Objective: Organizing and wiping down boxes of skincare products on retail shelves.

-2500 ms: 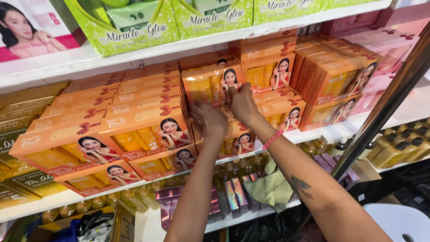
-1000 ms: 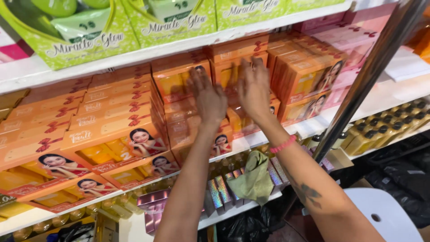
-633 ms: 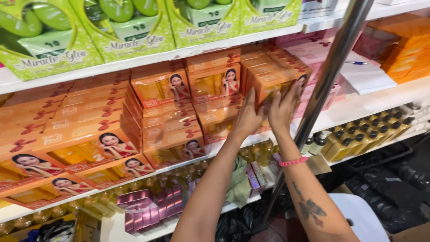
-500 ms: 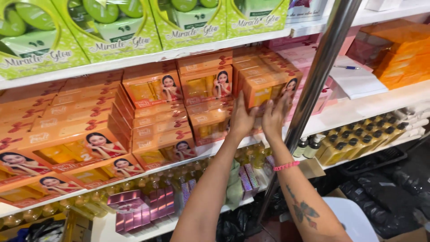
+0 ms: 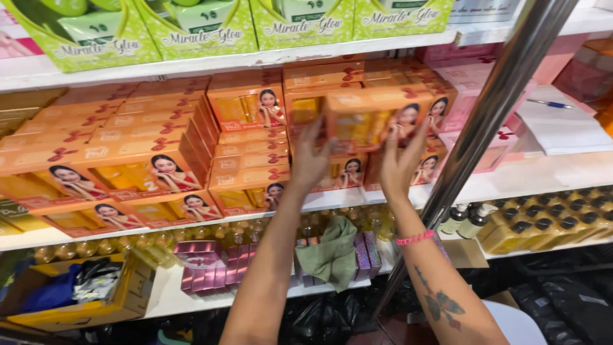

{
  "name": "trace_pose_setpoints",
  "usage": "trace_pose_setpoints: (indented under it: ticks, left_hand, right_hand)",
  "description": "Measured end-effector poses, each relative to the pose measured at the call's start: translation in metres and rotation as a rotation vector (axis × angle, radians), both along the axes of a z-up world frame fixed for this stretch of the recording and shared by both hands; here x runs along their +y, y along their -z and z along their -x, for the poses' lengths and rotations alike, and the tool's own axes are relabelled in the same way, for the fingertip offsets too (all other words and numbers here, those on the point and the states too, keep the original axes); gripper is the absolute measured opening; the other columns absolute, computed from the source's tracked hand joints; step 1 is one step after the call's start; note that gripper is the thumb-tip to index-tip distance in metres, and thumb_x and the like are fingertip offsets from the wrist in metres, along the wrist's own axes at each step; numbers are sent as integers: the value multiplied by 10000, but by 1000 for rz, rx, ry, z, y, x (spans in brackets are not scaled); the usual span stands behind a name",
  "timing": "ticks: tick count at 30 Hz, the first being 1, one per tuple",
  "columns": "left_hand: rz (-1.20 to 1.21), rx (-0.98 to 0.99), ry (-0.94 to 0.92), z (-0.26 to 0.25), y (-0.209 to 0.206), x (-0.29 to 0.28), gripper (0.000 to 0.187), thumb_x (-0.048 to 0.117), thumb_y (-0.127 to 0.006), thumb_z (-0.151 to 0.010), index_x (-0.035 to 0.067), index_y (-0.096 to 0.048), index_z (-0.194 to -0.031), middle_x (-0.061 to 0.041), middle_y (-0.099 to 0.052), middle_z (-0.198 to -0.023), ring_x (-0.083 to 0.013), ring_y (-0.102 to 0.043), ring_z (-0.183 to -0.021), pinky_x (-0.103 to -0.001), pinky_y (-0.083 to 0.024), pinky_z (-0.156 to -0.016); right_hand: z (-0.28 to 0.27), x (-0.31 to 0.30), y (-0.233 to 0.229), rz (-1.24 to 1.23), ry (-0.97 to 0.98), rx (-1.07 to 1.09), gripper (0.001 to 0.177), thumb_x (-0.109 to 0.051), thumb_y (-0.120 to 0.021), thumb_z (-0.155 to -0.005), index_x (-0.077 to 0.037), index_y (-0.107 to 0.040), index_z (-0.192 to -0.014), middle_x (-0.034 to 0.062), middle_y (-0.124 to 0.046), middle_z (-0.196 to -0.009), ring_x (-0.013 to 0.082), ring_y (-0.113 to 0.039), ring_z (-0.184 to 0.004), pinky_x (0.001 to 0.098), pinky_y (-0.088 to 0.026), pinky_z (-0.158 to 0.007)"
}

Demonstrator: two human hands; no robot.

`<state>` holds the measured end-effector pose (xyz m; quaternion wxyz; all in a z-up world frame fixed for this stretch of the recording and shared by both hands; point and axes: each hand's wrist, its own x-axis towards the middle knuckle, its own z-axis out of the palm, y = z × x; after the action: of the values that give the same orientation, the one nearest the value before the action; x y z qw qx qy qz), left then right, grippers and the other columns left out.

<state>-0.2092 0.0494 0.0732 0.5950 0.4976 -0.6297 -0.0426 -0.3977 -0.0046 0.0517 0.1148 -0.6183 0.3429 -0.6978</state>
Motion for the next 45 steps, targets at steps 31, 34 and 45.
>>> trace_pose_setpoints:
  ticks: [31, 34, 45]
  left_hand:
    - [139, -42, -544, -230, 52, -7, 949, -150, -644, -796, -77, -157, -1607, -303, -330, -1612, -431, -356, -1500, -410, -331, -1237]
    - [10, -105, -641, -212, 32, 11, 1075, 15, -762, -721, -94, -146, -1596, -295, -293, -1618, -438, -347, -1486, -421, -344, -1204]
    - [-532, -1072, -1222, -202, 31, -9, 600, 76, -539, -951, -65, -318, -1491, -196, -269, -1626, -398, -283, -1528, -406, -458, -893]
  right_hand:
    - [-230, 7, 15, 26, -311, 651, 719, 121, -566, -817, -88, -409, -1487, 383, -266, -1451, 566, -503, -1233, 466, -500, -1069]
    - [-232, 10, 8, 39, -270, 695, 706, 132, -569, -806, -73, -430, -1467, 388, -297, -1383, 578, -499, -1183, 481, -512, -1023]
    - [-248, 3, 11, 201, -185, 692, 486, 73, -673, -798, -13, -519, -1250, 332, -447, -1105, 514, -442, -1078, 522, -507, -877]
